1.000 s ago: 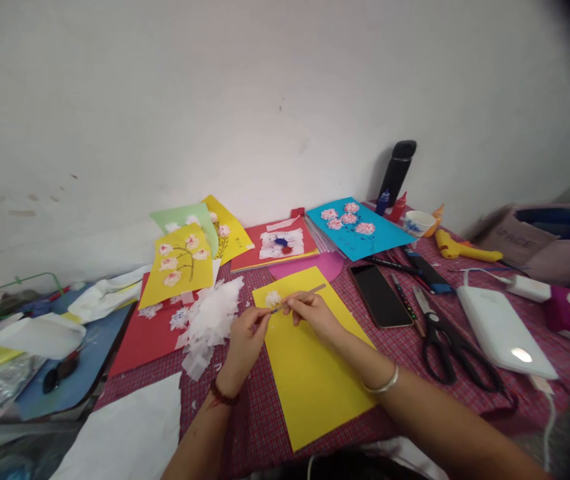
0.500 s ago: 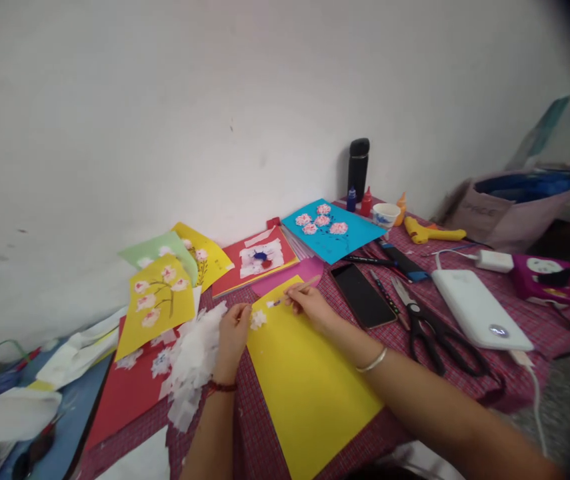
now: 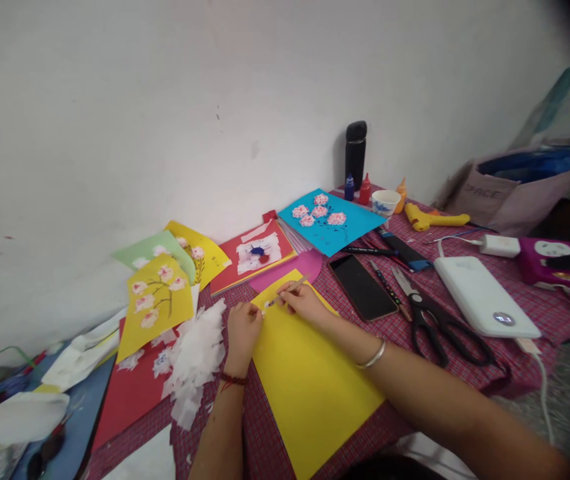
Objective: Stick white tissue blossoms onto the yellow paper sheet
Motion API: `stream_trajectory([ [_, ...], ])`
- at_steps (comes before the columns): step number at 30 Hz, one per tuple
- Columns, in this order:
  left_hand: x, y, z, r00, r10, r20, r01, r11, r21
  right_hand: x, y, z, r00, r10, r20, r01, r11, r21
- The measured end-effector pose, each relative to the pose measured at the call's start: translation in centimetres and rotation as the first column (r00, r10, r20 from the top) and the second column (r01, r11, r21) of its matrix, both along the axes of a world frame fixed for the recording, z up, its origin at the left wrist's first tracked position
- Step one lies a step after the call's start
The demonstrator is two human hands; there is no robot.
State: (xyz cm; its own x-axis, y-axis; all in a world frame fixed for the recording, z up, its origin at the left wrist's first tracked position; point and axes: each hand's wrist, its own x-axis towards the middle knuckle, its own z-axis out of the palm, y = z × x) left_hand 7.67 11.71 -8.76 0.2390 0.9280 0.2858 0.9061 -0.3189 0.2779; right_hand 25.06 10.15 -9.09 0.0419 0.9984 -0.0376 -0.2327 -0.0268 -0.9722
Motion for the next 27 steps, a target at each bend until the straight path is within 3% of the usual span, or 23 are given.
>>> stream_trajectory([
  [7,-0.6,-0.1,-0.2,0.991,0.075,0.111,-0.061,0.991,-0.122,-0.3,0.1,-0.4,0.986,0.067,0.152,-0.063,0.998,-0.026],
  [18,-0.6,-0.3,-0.2,0.979,0.082,0.184,-0.060,0.990,-0.124,-0.8,0.4,-1.6,0.931,0.069,0.358,-0.109,0.990,0.090],
  [24,-0.6,-0.7,0.4,0.905,0.145,0.399,-0.070,0.978,-0.196,-1.1,0.4,-1.9,0.926,0.073,0.370,-0.123,0.986,0.112],
  [27,-0.7,-0.7,0.4,0.896,0.141,0.421,-0.058,0.977,-0.203,-1.3,0.2,-2.0,0.919,0.049,0.391,-0.112,0.984,0.140],
])
